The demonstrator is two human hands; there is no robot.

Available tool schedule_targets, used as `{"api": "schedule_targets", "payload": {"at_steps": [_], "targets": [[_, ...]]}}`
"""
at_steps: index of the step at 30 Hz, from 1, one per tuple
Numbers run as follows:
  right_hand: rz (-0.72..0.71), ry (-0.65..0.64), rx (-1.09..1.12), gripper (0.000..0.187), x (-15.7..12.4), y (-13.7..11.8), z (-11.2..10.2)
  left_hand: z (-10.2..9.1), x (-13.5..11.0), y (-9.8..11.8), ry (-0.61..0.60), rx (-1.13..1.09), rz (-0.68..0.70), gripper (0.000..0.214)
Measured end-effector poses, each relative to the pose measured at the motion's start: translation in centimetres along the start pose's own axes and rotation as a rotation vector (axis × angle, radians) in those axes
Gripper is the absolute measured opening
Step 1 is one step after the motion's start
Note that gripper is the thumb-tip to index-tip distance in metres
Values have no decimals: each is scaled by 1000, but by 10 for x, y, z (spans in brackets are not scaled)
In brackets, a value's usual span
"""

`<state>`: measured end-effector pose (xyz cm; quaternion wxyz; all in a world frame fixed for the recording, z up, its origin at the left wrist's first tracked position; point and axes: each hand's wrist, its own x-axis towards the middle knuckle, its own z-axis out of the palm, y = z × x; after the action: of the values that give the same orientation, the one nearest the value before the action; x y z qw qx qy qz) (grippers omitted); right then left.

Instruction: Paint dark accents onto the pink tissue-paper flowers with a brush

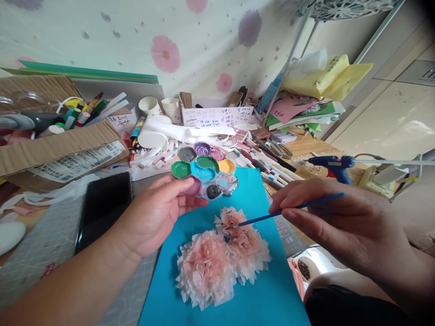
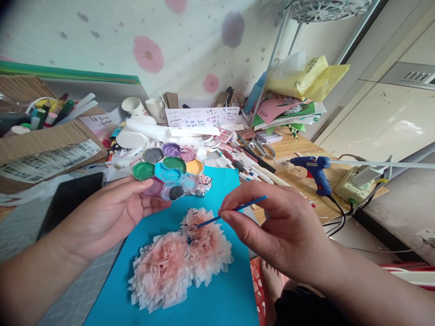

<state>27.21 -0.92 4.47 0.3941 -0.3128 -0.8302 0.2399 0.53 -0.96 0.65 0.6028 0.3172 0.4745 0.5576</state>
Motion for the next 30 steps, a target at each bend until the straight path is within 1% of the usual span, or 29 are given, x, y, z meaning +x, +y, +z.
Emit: {"api": "schedule_targets", "payload": {"at_steps": [6, 9, 14, 19, 23, 26, 30], "targets": [[-11, 10, -15, 10, 1, 2, 2, 2, -2, 2, -6, -9, 12, 8], [5, 23, -21, 6, 1, 2, 2, 2, -3, 3, -8, -13, 11, 7], [35, 0, 23, 10, 1, 0, -1, 4, -2, 3, 0, -16, 10, 7], [83, 13, 37, 7, 1, 0, -4, 4, -1, 3, 5, -27, 9, 10], [54, 27, 57, 12, 0, 3, -4, 3, -1, 3, -1, -22, 7, 12], [32, 12, 85, 16, -1, 5, -4, 3, -1, 3, -5, -19, 0, 14], [48, 23, 56, 11, 0, 4, -6, 2, -1, 3, -6, -23, 3, 10]]}}
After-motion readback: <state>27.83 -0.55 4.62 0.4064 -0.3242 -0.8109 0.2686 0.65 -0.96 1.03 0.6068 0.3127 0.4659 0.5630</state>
